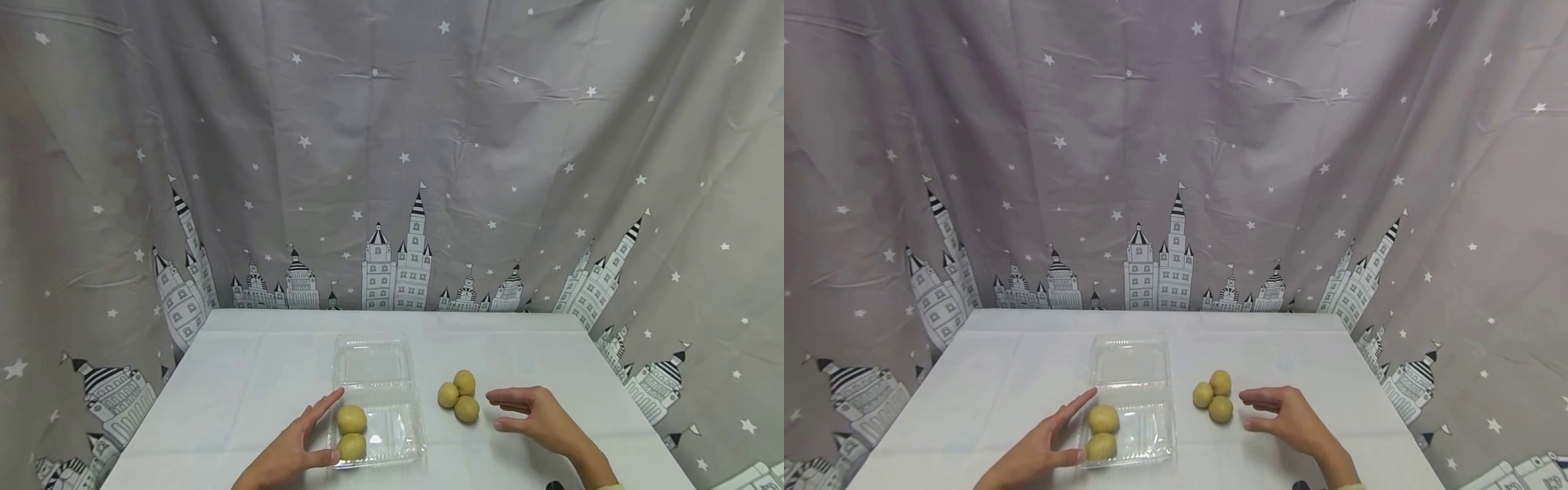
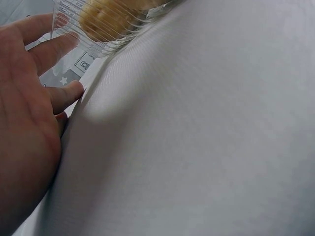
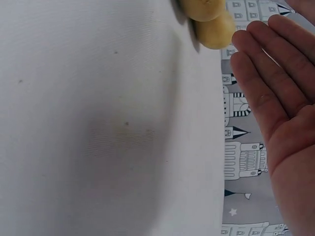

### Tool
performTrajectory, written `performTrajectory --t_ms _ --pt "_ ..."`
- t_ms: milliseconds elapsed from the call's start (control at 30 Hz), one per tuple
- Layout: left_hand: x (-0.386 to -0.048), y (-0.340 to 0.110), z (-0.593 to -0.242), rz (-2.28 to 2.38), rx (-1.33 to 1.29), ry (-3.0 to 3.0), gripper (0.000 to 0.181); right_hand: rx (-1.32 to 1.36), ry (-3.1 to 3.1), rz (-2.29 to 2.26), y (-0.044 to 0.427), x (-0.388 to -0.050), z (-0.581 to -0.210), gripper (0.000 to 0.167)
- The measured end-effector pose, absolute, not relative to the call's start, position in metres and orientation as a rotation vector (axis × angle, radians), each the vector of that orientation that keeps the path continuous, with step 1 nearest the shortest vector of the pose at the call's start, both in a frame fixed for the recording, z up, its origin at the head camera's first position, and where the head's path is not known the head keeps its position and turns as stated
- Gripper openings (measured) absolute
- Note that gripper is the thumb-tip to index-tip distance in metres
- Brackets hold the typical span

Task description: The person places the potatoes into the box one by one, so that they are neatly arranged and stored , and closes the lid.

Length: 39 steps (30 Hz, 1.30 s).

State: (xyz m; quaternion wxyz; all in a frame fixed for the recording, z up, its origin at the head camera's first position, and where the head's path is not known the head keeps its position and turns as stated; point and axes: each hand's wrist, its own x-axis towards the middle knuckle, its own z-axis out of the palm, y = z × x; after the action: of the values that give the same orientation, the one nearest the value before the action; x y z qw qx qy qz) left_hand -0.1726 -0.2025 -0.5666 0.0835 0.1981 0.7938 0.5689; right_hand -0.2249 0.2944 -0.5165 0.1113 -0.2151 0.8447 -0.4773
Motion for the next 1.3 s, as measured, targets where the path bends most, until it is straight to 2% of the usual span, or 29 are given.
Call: performTrajectory --t_ms 433,900,1300 --pt "-0.176 -0.201 -0.558 1.55 0.412 2.375 0.096 -0.613 2.425 -1.459 0.295 -0.234 -0.535 0.047" --pt "-0.177 -0.2 -0.556 1.545 0.404 2.396 0.099 -0.571 2.417 -1.495 0.287 -0.243 -0.544 0.051" --pt "-0.177 -0.199 -0.555 1.573 0.383 2.35 0.093 -0.557 2.439 -1.488 0.281 -0.243 -0.553 0.052"
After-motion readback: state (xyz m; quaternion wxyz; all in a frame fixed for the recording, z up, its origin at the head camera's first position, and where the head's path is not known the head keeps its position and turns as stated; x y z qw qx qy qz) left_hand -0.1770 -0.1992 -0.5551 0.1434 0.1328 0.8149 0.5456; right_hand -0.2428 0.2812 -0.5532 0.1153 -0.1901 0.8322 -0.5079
